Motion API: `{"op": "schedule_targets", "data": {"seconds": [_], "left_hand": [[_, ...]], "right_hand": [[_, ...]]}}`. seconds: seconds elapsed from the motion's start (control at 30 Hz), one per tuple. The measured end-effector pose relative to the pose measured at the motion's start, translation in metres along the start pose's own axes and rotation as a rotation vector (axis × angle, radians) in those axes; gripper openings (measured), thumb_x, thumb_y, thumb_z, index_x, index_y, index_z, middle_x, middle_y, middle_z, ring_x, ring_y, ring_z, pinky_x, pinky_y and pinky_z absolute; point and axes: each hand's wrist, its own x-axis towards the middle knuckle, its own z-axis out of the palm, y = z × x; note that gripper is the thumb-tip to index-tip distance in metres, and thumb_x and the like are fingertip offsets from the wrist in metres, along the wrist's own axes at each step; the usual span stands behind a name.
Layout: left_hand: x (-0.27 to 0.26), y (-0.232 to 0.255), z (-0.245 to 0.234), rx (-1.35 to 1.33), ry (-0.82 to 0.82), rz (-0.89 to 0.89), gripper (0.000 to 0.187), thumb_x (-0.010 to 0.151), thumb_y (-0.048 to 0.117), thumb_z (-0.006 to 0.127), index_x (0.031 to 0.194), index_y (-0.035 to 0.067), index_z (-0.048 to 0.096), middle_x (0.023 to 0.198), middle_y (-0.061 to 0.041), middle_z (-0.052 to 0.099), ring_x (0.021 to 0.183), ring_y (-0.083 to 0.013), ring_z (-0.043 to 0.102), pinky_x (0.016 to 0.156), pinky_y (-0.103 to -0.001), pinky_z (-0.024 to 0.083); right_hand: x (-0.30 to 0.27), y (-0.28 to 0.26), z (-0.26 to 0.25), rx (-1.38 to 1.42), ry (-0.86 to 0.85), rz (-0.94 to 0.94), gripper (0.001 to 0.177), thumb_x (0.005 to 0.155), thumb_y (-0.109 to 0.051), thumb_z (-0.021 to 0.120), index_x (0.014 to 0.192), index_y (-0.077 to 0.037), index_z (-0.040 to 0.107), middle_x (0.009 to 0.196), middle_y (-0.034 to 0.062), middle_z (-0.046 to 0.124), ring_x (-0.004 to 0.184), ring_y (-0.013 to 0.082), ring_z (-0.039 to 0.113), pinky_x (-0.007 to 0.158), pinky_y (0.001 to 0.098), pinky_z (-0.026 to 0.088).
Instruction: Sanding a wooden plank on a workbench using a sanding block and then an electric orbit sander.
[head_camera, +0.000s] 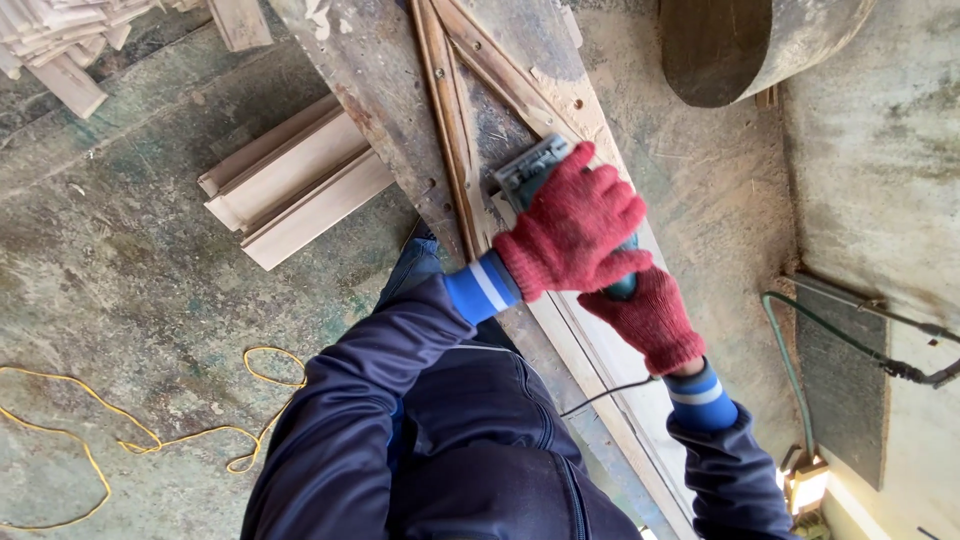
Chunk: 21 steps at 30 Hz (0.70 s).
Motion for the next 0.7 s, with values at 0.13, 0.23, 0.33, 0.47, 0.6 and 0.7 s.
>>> {"op": "schedule_targets", "data": {"seconds": [0.13,0.23,0.33,0.47,0.6,0.7], "left_hand": [[0.000,-0.011,-0.006,0.039,0.011,0.038,0.052,0.086,0.056,0.068,0.091,0.004,0.069,0.080,-0.016,0.059,0.083,-0.0358,0.060,0.090,-0.064,0.049],[-0.003,-0.001,-0.005,0.057,0.022,0.029,0.054,0.090,0.057,0.063,0.093,0.003,0.069,0.081,-0.015,0.058,0.085,-0.0347,0.060,0.091,-0.063,0.049],[0.000,0.010,0.005,0.031,0.026,0.002,0.054,0.088,0.058,0.063,0.088,0.004,0.069,0.076,-0.014,0.057,0.080,-0.0341,0.059,0.090,-0.063,0.049],[0.002,0.010,0.039,-0.024,0.134,0.024,0.054,0.089,0.059,0.059,0.086,0.006,0.067,0.076,-0.014,0.054,0.079,-0.0337,0.057,0.091,-0.063,0.048],[0.006,0.006,0.014,-0.030,0.114,0.036,0.051,0.088,0.058,0.062,0.082,0.007,0.065,0.073,-0.013,0.053,0.075,-0.0333,0.057,0.088,-0.062,0.049],[-0.001,0.006,-0.006,0.007,0.070,0.011,0.050,0.086,0.058,0.064,0.081,0.008,0.064,0.072,-0.012,0.053,0.073,-0.0333,0.058,0.085,-0.062,0.050]], "right_hand": [[0.004,-0.023,0.000,-0.021,-0.034,-0.018,0.043,0.067,-0.039,0.093,0.096,-0.015,0.073,0.096,0.0190,0.074,0.100,0.0447,0.071,0.090,0.0576,0.056],[0.000,-0.020,-0.005,-0.034,-0.063,0.001,0.043,0.067,-0.038,0.093,0.097,-0.015,0.072,0.095,0.0200,0.074,0.100,0.0451,0.071,0.089,0.0571,0.056],[-0.001,0.008,-0.007,-0.028,-0.064,0.068,0.045,0.066,-0.043,0.093,0.096,-0.016,0.073,0.093,0.0179,0.074,0.101,0.0420,0.072,0.088,0.0554,0.056],[0.002,0.024,-0.011,0.033,-0.035,0.101,0.047,0.067,-0.039,0.095,0.098,-0.013,0.073,0.092,0.0158,0.074,0.098,0.0379,0.072,0.091,0.0544,0.055],[0.004,0.013,-0.004,-0.049,-0.015,0.111,0.048,0.063,-0.042,0.096,0.094,-0.014,0.073,0.089,0.0152,0.075,0.098,0.0382,0.073,0.089,0.0542,0.056],[0.000,-0.003,0.003,-0.078,-0.030,0.076,0.045,0.063,-0.042,0.095,0.092,-0.015,0.073,0.087,0.0139,0.075,0.096,0.0371,0.074,0.089,0.0514,0.057]]}}
